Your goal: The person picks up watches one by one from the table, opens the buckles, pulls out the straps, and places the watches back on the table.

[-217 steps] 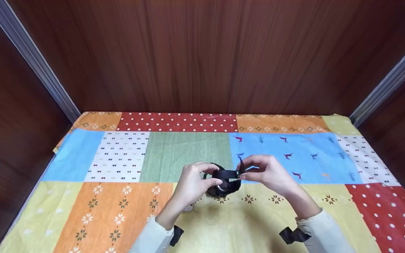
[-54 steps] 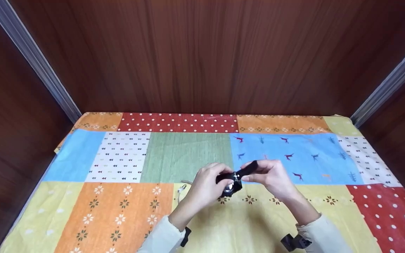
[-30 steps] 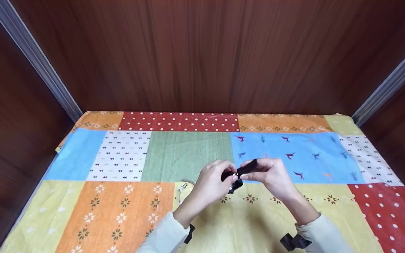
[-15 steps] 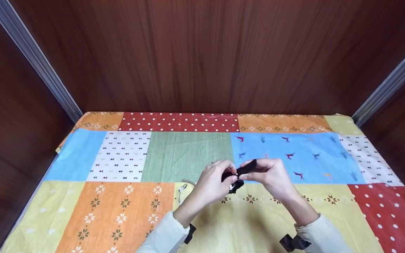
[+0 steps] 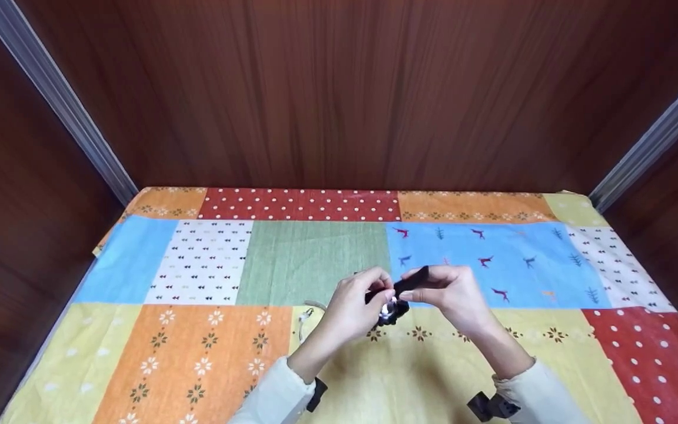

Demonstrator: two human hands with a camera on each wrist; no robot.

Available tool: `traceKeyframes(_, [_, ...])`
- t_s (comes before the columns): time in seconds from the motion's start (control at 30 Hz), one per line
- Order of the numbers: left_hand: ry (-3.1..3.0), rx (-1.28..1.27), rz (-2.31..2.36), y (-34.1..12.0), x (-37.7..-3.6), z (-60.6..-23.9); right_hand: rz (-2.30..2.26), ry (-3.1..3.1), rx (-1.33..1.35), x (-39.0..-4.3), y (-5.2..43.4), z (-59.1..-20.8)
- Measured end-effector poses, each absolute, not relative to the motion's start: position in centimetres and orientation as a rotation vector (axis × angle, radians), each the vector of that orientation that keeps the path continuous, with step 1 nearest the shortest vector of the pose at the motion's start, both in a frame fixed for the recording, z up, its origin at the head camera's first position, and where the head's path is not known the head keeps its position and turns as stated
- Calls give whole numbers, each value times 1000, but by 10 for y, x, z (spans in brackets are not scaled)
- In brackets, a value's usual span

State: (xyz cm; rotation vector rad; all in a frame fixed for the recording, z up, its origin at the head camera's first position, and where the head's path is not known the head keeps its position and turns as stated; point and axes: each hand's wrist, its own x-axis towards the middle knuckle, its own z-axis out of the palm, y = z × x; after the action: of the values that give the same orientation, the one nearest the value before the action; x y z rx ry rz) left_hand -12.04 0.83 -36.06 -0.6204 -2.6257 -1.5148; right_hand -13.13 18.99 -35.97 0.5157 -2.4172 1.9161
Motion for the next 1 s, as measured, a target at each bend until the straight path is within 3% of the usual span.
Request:
traceKeyframes(0.57, [-2564,-616,-1531,2,-121,-364,1969,-2461,342,-133,196,-355])
traceKeyframes(1.0, [-2613,-571,-1415,-5,-122,-368,1959,-2472,388,-135,199,-350])
